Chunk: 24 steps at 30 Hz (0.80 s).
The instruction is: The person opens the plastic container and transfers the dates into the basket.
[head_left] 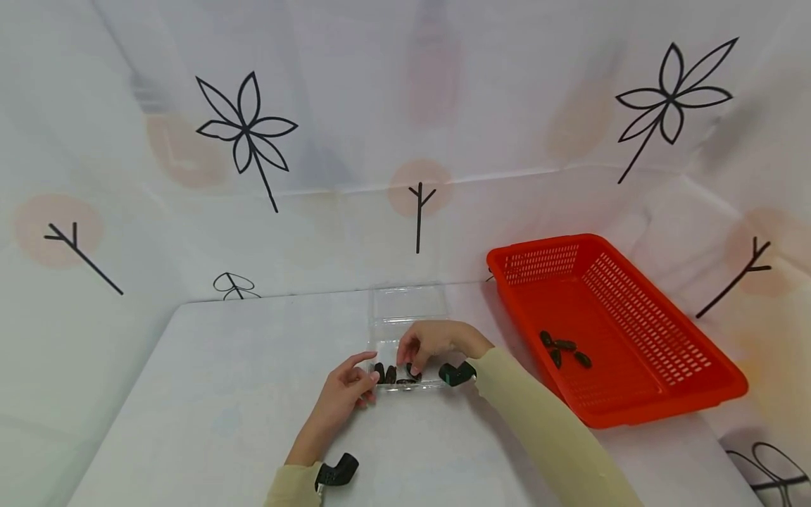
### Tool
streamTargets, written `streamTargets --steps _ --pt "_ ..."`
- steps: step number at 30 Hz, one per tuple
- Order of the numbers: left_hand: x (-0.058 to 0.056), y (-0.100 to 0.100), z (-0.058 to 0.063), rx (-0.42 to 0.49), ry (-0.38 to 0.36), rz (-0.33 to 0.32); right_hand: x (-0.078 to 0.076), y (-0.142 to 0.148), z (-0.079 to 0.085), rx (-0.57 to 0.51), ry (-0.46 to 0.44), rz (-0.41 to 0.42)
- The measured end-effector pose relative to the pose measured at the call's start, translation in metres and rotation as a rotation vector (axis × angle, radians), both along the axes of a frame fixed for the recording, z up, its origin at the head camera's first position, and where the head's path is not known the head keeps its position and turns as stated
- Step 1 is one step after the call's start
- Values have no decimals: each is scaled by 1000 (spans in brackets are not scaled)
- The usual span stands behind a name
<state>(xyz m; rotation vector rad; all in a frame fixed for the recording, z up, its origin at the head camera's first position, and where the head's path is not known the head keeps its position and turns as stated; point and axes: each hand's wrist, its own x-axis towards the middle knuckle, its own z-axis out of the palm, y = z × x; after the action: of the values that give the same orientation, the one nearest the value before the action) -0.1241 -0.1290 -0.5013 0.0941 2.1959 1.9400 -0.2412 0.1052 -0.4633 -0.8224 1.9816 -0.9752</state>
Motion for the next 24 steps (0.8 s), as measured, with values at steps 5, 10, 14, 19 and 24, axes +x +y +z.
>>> streamTargets --steps 5,10,14,19,24 --pt "-2 0 0 3 -3 4 -1 0 3 -51 -33 -58" --pt "-3 0 0 9 -13 15 0 0 6 -51 -51 -120" --pt "-3 -1 -1 10 -16 24 1 -1 8 -75 -80 -143" --pt "-2 -1 0 13 -20 18 0 -1 7 -108 -59 -138" --pt "-3 -1 -1 1 -14 10 0 0 8 -104 -18 -133"
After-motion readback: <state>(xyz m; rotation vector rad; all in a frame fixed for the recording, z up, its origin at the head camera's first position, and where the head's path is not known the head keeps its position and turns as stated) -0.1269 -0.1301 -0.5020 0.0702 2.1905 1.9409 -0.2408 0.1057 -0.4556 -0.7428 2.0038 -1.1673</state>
